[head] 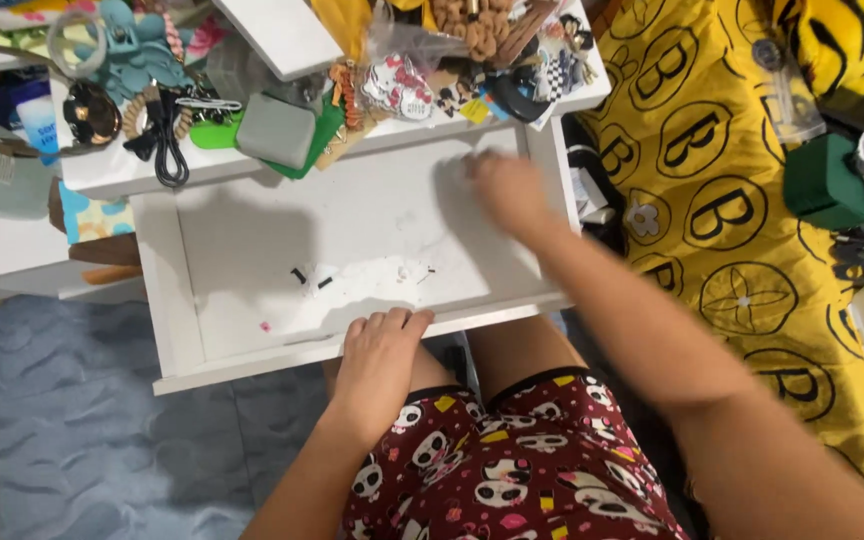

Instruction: Organizing and sorting small items, stickers, and trinkets within a desk drawer.

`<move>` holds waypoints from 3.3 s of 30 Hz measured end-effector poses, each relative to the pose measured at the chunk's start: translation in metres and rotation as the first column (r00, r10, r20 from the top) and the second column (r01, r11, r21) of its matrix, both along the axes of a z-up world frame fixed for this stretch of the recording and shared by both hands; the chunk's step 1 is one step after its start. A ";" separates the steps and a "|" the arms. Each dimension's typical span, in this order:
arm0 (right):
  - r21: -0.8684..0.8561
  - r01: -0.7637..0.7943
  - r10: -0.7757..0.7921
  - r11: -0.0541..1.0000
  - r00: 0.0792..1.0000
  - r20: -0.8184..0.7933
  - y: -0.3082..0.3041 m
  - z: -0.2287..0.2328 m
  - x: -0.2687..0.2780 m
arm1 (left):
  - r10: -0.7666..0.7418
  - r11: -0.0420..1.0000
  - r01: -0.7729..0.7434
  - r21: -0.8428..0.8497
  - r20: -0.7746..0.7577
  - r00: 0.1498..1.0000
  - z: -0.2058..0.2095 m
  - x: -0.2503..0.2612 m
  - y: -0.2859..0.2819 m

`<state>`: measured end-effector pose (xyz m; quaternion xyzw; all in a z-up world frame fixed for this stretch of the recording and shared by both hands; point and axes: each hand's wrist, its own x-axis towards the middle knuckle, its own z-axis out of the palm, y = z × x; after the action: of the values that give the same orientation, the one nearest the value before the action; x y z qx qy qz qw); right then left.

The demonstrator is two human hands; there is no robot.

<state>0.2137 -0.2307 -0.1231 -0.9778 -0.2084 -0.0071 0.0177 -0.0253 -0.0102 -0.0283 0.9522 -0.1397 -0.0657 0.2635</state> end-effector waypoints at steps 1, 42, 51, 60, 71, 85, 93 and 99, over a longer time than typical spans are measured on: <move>0.002 0.005 -0.005 1.000 1.000 -0.005 -0.009 0.002 -0.006 | -0.005 1.000 0.005 0.002 -0.005 1.000 -0.003 -0.003 0.000; 0.090 -0.030 0.043 0.996 0.988 -0.149 -0.028 0.055 -0.055 | 0.003 0.999 -0.003 0.044 -0.002 1.000 -0.006 0.003 -0.002; 0.406 -0.108 0.144 0.907 0.988 -0.061 0.028 -0.002 -0.069 | -0.006 0.998 0.007 0.066 -0.014 1.000 -0.010 0.005 -0.003; -0.030 0.052 -0.043 0.998 0.968 0.245 0.005 -0.037 -0.028 | 0.000 0.999 0.001 0.050 -0.012 1.000 -0.008 0.003 -0.002; 0.137 0.112 -0.142 0.984 0.961 0.235 -0.014 0.001 -0.024 | -0.010 0.998 0.008 0.060 0.026 1.000 -0.009 0.004 -0.002; -0.068 0.102 -0.102 0.992 0.995 0.000 -0.040 -0.029 -0.035 | -0.006 0.998 0.008 0.062 -0.032 0.999 -0.008 0.003 -0.005; 0.374 0.144 -0.121 0.916 0.989 -0.085 0.013 0.029 -0.046 | -0.002 0.999 0.001 0.055 0.022 1.000 -0.012 0.003 -0.004; 0.323 0.126 -0.164 0.938 0.982 0.094 0.005 -0.030 -0.007 | -0.007 0.999 0.005 0.035 0.036 0.999 -0.012 0.003 -0.005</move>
<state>0.2068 -0.2253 -0.1535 -0.9729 -0.1324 -0.1003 0.1607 -0.0221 -0.0150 -0.0404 0.9573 -0.1461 -0.0517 0.2439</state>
